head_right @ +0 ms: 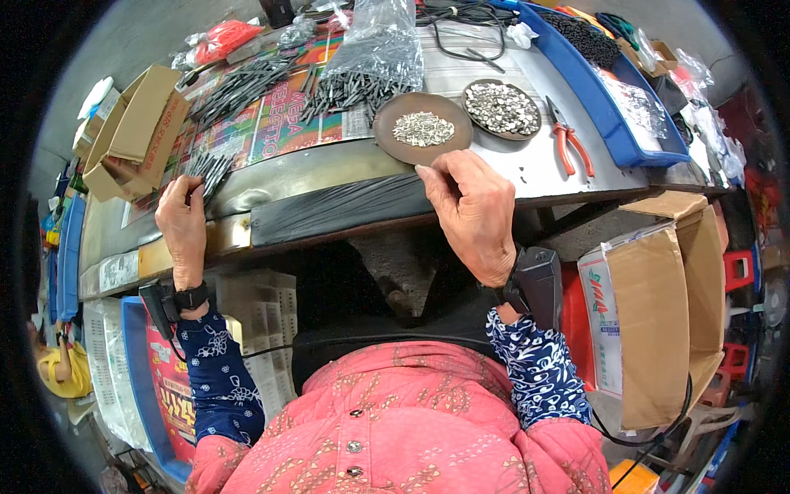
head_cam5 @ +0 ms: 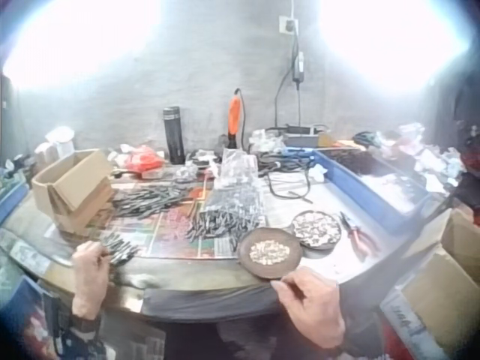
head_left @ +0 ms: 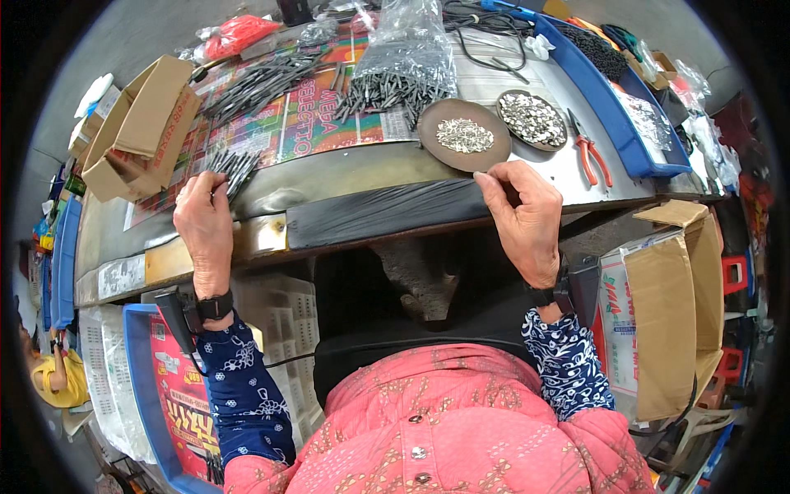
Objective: The person repeatedly picks up small metal rods and metal fasteners from a workbench, inserts the fasteners into the rods, and places the assembled units back on the table. The process is repeated multiple times with consistent hand movements.
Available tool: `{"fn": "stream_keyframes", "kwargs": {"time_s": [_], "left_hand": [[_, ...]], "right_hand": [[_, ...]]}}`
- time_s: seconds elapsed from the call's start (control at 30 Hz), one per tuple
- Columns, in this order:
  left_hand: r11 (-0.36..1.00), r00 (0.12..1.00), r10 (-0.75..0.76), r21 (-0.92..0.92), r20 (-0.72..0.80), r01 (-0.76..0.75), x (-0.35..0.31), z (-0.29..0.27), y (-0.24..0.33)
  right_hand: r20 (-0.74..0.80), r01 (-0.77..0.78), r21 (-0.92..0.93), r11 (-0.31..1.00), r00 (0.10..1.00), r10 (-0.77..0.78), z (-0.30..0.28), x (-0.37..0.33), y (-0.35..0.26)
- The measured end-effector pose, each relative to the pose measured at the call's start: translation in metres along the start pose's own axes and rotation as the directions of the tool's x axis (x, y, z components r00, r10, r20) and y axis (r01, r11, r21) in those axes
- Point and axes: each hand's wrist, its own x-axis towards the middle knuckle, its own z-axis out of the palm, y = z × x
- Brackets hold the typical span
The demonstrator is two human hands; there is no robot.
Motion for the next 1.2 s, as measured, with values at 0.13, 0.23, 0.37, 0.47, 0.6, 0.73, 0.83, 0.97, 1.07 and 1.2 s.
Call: {"fn": "stream_keyframes", "kwargs": {"time_s": [0.13,0.23,0.37,0.47,0.6,0.73,0.83,0.97,1.07,1.2], "left_hand": [[0.999,0.999,0.036,0.02,0.016,-0.036,0.003,0.005,-0.006],[0.996,0.998,0.017,0.081,0.063,-0.022,0.005,0.008,-0.011],[0.994,0.998,0.008,0.107,0.059,-0.015,0.006,0.009,-0.012],[0.993,0.999,0.046,0.105,0.011,-0.047,0.005,0.007,-0.004],[0.997,0.997,0.071,0.036,-0.036,-0.07,0.0,0.004,0.018],[0.993,0.996,0.079,-0.085,-0.034,-0.082,-0.008,0.003,0.047],[0.985,0.994,0.11,-0.133,-0.027,-0.112,-0.01,0.004,0.064],[0.978,0.995,0.1,-0.187,0.008,-0.097,-0.011,0.007,0.077],[0.975,0.994,0.112,-0.195,0.014,-0.107,-0.011,0.008,0.079],[0.972,0.993,0.114,-0.208,0.012,-0.109,-0.01,0.008,0.081]], "right_hand": [[0.042,0.063,-0.141,0.988,0.997,-0.057,-0.003,0.007,0.012],[0.043,0.233,-0.321,0.918,0.972,-0.232,-0.001,0.013,0.022],[0.116,0.253,-0.402,0.88,0.967,-0.225,0.005,0.018,0.029],[0.18,0.244,-0.427,0.871,0.967,-0.182,0.008,0.02,0.03],[0.205,0.258,-0.412,0.874,0.961,-0.187,0.008,0.019,0.027],[0.188,0.242,-0.357,0.902,0.965,-0.184,0.005,0.016,0.027],[0.135,0.185,-0.325,0.928,0.98,-0.148,0.005,0.014,0.03],[0.126,0.209,-0.303,0.93,0.976,-0.178,0.004,0.014,0.032],[0.123,0.223,-0.318,0.921,0.973,-0.193,0.005,0.014,0.032],[0.153,0.241,-0.34,0.909,0.968,-0.2,0.006,0.015,0.029]]}}
